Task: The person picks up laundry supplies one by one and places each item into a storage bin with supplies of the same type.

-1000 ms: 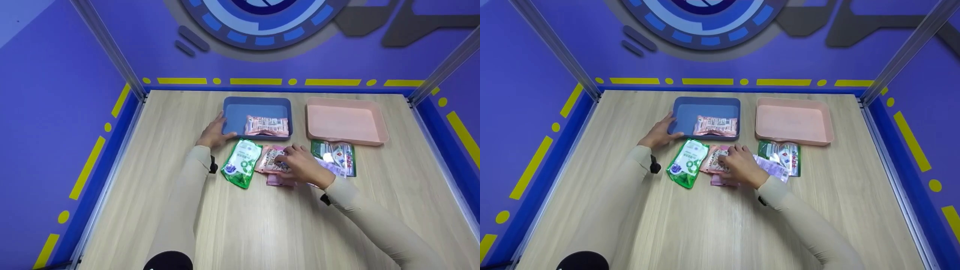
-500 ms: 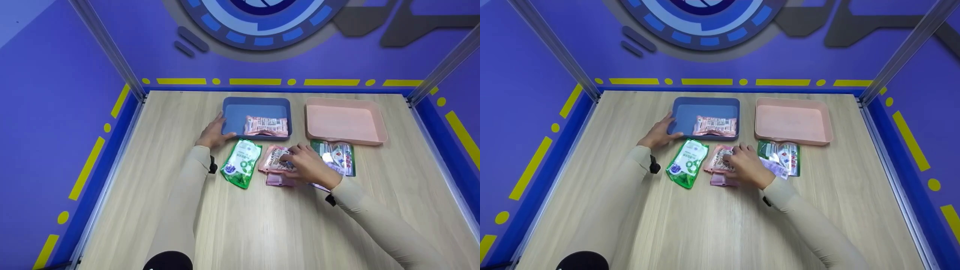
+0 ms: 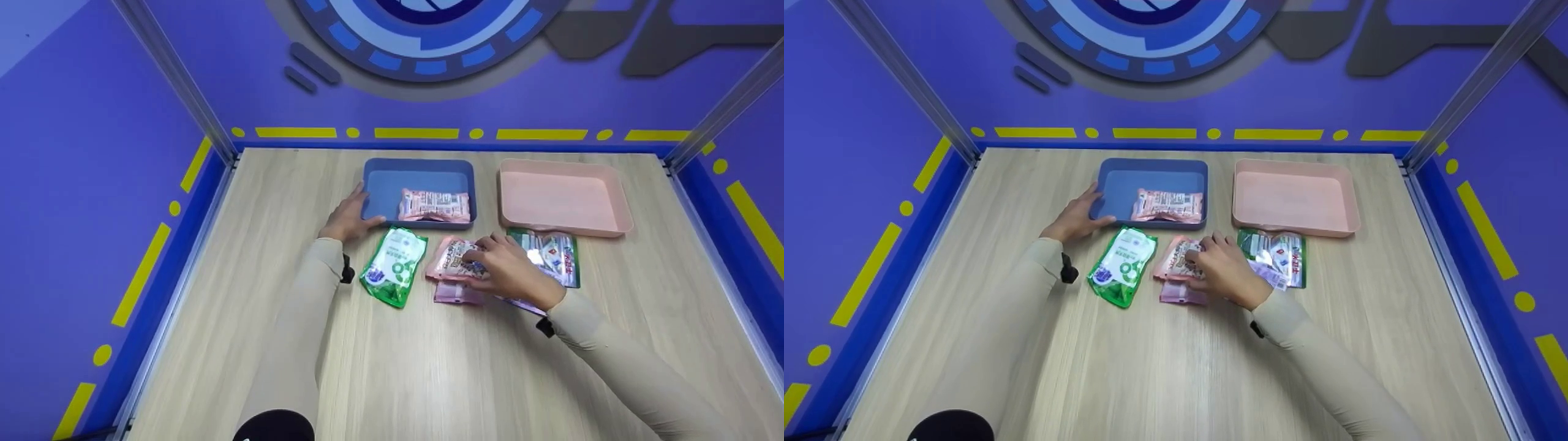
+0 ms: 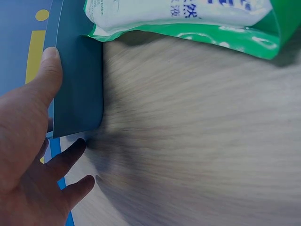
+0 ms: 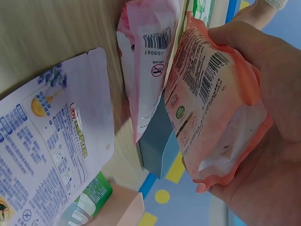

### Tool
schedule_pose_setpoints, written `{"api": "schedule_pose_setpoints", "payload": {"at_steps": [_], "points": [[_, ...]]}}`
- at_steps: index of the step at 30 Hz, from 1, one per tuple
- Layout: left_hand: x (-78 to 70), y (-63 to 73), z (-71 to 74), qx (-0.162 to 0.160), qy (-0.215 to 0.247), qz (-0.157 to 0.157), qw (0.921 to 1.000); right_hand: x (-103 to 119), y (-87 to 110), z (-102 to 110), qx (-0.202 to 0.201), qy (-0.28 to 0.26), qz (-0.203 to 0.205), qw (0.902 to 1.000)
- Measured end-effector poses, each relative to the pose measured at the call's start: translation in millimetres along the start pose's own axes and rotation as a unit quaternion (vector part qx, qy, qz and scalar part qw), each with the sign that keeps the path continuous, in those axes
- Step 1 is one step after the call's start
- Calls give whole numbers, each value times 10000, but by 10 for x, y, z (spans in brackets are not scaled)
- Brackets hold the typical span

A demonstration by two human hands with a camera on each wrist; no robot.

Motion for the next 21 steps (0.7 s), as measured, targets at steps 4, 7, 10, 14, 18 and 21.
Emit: {"api": "schedule_pose_setpoints", "payload": {"at_steps": [4, 7, 10, 14, 18, 21], "points": [[-5, 1, 6, -47, -12, -42, 10000, -9, 11, 25, -99, 21, 19, 9999], [-6, 6, 12, -73, -9, -47, 10000, -17, 17, 43, -145, 15, 16, 9999], [-13, 16, 17, -80, 21, -64, 9999, -23, 22, 63, -218, 12, 37, 9998], [-36, 35, 29, -80, 41, -135, 9999, -10, 34, 117, -445, 2, 183, 9988], [-37, 48, 32, -100, 19, -137, 9999, -1, 40, 160, -569, 3, 263, 9980], [-28, 48, 23, -109, 34, -90, 9999, -6, 37, 168, -578, 45, 248, 9980]]}}
Point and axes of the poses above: each hand's wrist, its own y-axis away from the middle knuckle, its own z-axis out of the back of the hand, x = y × z, the point moved 9 cm from there along -y, towards the middle knuckle, and after that the axes turned 2 degrees about y, right-handed, at the moved point
